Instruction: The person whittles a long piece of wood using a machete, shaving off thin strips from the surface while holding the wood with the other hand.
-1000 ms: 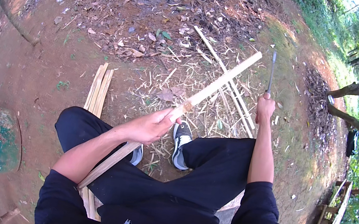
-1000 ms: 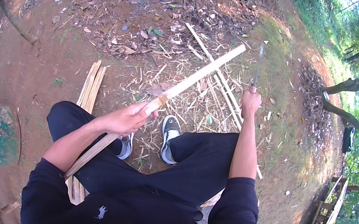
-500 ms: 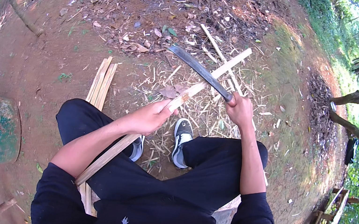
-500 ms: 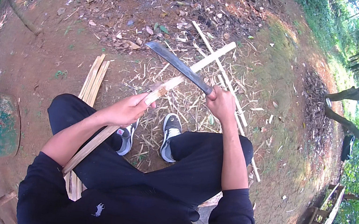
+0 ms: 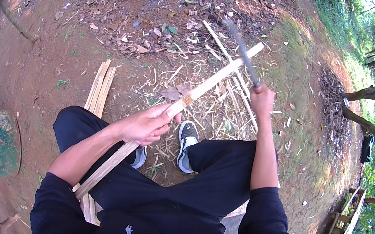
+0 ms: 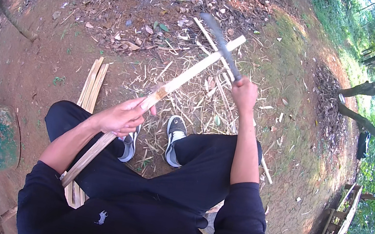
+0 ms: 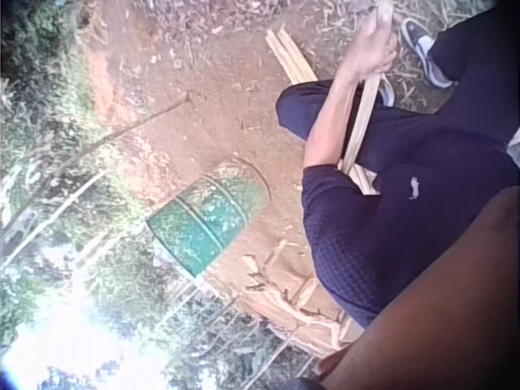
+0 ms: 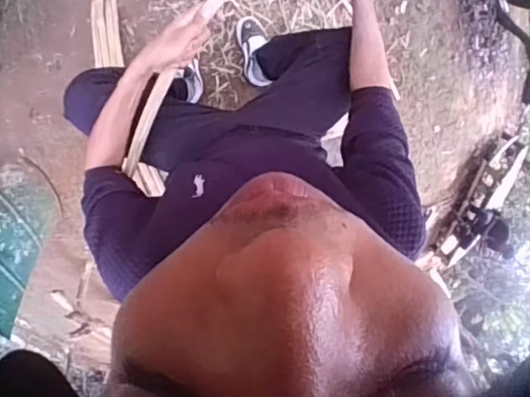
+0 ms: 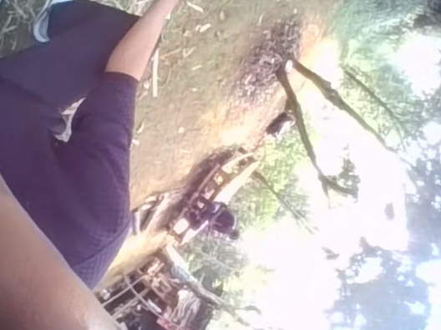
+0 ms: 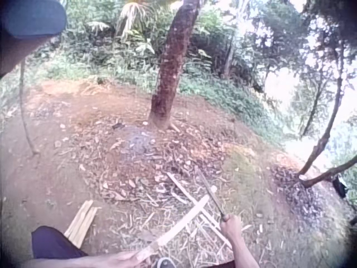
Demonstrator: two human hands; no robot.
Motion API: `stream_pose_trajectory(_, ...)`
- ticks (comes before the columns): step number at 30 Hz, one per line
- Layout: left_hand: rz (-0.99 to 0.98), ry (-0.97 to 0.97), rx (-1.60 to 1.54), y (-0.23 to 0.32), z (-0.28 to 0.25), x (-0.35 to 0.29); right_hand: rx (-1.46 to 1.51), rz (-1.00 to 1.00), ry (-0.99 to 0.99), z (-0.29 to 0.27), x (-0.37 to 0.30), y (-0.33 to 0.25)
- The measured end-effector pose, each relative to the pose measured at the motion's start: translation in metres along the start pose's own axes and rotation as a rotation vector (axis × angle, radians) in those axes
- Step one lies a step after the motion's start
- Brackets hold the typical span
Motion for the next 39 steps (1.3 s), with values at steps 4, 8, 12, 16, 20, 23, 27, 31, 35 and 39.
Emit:
stream_pose_trajectory(4, -0.019, -0.052, 0.016, -0.003, 0.007, 0.004, -0.128, 0.471, 0.111, -0.008, 0.016, 0.075)
stream_pose_trajectory(8, 0.037, -0.023, 0.053, 0.008, -0.001, 0.007, 0.048, 0.436, 0.176, -0.013, 0.011, 0.067)
stream_pose_trajectory(12, 0.018, 0.019, -0.034, 0.002, -0.017, 0.017, 0.234, 0.213, 0.188, -0.035, -0.01, -0.002)
stream_pose_trajectory(16, -0.031, 0.068, -0.053, -0.017, -0.03, 0.028, 0.452, 0.082, -0.139, -0.011, -0.037, -0.04)
stream_pose_trajectory(20, -0.05, -0.035, -0.15, -0.017, -0.029, 0.021, 0.6, 0.049, -0.216, 0.006, -0.053, -0.082)
stream_pose_trajectory(23, -0.12, -0.095, -0.102, -0.02, -0.032, 0.016, 0.921, 0.285, -0.378, 0.021, -0.061, -0.095)
stream_pose_trajectory(27, -0.078, -0.218, 0.05, -0.013, -0.03, 0.01, 1.222, 0.334, -0.442, 0.021, -0.065, -0.106)
stream_pose_trajectory(31, -0.01, -0.192, 0.089, -0.024, -0.043, 0.025, 1.38, 0.307, -0.527, 0.011, -0.074, -0.132)
stream_pose_trajectory(35, 0.17, -0.051, -0.032, 0.0, -0.01, 0.042, 1.235, 0.256, -0.62, 0.014, -0.09, -0.14)
stream_pose_trajectory(39, 0.2, 0.102, 0.087, 0.001, -0.005, 0.035, 0.817, 0.04, -0.5, 0.007, -0.086, -0.15)
Point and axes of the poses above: each hand's wrist, its own x-axis towards the middle knuckle, its own z-axis out of the palm, y = z × x, the point moved 4 cm from there along x, towards the middle knuckle
